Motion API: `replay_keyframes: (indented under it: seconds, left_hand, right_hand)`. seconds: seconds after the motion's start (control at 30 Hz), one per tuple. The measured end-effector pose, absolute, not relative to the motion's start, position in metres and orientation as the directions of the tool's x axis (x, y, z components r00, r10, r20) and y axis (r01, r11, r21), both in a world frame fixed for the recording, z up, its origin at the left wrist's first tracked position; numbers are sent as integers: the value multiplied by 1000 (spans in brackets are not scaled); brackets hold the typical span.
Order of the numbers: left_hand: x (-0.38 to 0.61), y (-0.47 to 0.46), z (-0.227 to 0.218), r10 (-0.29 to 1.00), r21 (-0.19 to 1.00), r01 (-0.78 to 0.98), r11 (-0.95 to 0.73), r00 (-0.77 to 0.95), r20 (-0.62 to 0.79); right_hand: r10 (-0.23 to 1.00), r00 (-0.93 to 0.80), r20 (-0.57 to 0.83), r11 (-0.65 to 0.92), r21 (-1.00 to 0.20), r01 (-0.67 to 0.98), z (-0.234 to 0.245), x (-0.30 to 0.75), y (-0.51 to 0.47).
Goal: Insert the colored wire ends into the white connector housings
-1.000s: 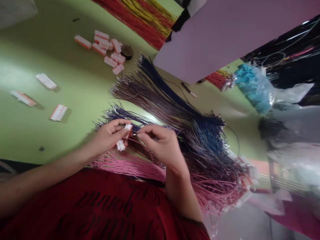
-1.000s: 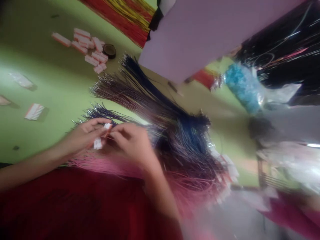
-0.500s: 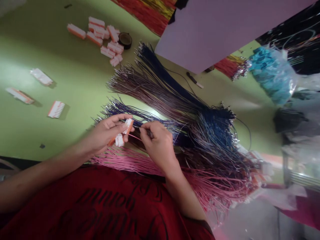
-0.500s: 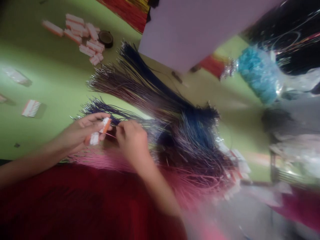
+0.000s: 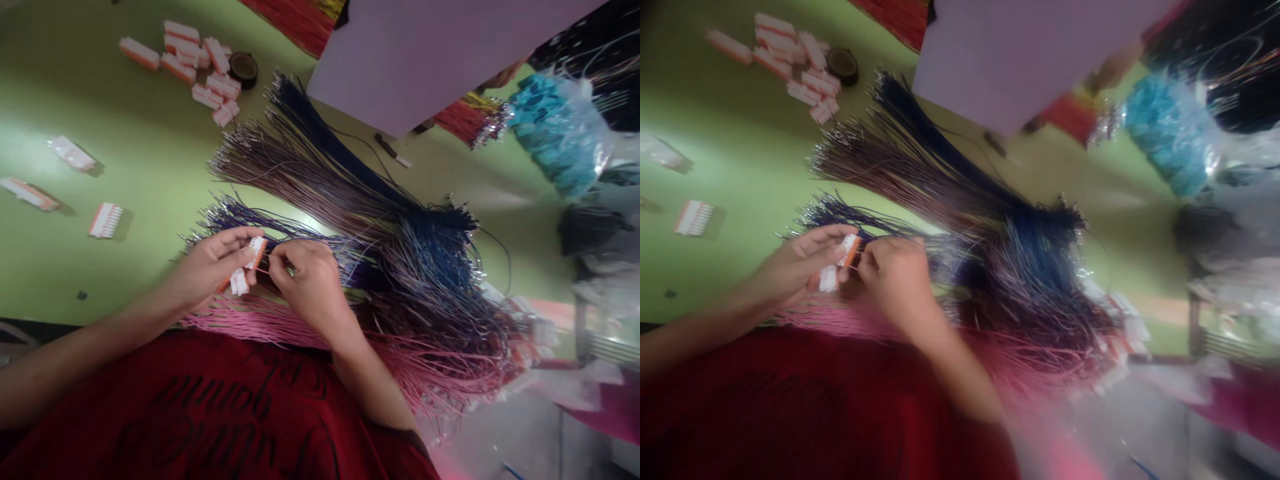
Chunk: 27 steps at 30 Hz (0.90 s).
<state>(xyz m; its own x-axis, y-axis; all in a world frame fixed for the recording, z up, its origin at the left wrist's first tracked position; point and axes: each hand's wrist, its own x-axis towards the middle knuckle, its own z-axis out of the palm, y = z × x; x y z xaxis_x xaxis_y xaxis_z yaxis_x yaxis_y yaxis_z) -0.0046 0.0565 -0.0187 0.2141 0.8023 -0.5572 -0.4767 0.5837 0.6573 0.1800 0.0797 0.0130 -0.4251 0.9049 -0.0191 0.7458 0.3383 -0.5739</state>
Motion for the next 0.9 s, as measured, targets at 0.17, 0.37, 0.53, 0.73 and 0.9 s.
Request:
replay_keyframes:
  seconds: [0.17, 0.37, 0.53, 0.73, 0.9]
  left_hand:
    - [-1, 54, -20, 828, 725, -414, 551, 165, -536]
    - [-1, 52, -21, 827, 756, -339, 559, 168, -536]
    - [0, 53, -20, 844, 786, -309, 535, 150, -515]
    - [1, 53, -21, 837, 778, -312, 545, 150, -526]
    - [1, 56, -17, 825, 743, -372, 556, 141, -547]
  right_hand:
    - [881, -470, -49, 359, -578, 733, 12, 175, 81]
    - [891, -442, -108, 262, -673, 692, 8, 180, 82]
    - [893, -439, -105, 264, -667, 697, 8, 181, 83]
    - [886, -462, -36, 355, -590, 726, -1, 178, 76]
    - [880, -471, 58, 420, -559, 715, -8, 177, 71]
